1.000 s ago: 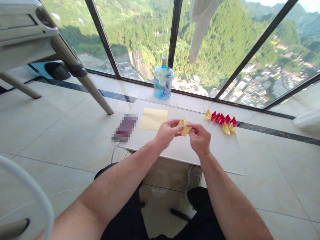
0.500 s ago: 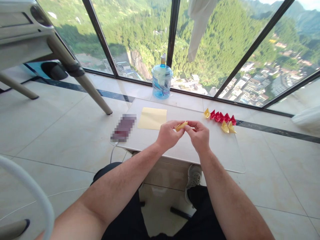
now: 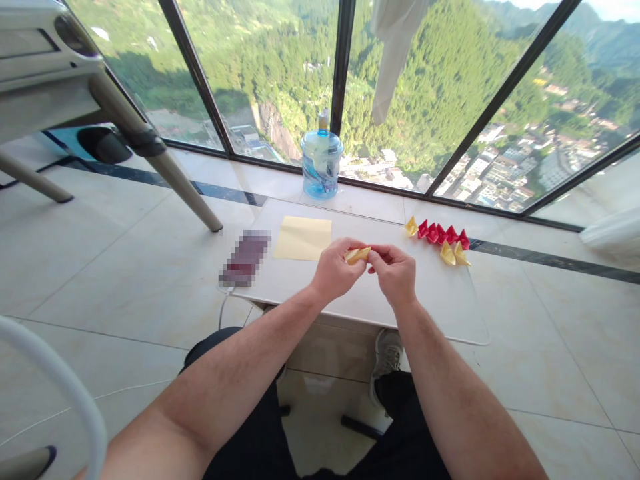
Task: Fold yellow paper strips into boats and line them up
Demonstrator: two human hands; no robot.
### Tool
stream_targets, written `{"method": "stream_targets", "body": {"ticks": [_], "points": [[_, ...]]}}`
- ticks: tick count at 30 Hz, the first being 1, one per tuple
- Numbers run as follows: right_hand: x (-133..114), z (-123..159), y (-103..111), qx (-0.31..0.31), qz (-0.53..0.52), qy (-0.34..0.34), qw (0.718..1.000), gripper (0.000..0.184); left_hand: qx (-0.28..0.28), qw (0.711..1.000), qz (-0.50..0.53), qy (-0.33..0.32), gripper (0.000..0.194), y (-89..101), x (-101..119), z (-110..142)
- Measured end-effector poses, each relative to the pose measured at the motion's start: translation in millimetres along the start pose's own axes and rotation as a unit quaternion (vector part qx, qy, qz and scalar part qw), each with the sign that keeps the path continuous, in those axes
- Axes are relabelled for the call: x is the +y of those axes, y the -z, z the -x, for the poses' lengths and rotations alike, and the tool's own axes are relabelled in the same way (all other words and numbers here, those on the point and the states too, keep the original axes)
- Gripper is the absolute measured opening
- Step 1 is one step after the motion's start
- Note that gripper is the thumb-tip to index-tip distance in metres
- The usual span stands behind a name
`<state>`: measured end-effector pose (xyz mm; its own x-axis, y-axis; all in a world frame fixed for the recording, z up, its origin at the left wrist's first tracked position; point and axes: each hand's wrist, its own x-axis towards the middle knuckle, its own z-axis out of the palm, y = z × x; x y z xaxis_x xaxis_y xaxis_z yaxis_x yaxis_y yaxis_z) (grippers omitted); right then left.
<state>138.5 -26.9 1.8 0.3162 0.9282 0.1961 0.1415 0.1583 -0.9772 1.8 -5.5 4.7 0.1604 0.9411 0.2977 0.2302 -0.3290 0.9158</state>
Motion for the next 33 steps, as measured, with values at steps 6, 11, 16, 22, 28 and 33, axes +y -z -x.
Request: {"method": "stream_targets", "body": {"ticks": [6, 11, 16, 22, 28, 33], "points": [[-0.2, 0.8, -1.3, 0.007, -0.007, 0.000, 1.000, 0.019, -0.008, 1.000, 0.012, -0.001, 0.018, 0.8, 2.0, 1.1], [0.8, -0.3, 0.5, 0.015, 0.020, 0.008, 1.000, 0.018, -0.018, 0.999, 0.029, 0.012, 0.019, 0.8, 3.1, 1.0], [0.4, -1.3, 2.7, 0.004, 0.025, -0.005, 1.000, 0.019, -0.024, 0.999, 0.023, -0.003, 0.019, 0.9, 3.4, 0.2], [-2.9, 2.5, 2.7, 0.018, 0.134, 0.050, 0.990, 0.018, -0.020, 0.999, -0.025, -0.043, 0.022, 1.0, 0.8, 1.6], [-3.2, 4.1, 3.6, 0.027, 0.166, 0.066, 0.984, 0.018, -0.021, 0.998, -0.038, -0.050, 0.020, 2.0, 1.0, 2.1], [-4.7, 3.2, 5.3, 0.009, 0.176, 0.071, 0.982, 0.017, -0.016, 0.998, -0.030, -0.046, 0.018, 2.3, 1.7, 1.5]]}}
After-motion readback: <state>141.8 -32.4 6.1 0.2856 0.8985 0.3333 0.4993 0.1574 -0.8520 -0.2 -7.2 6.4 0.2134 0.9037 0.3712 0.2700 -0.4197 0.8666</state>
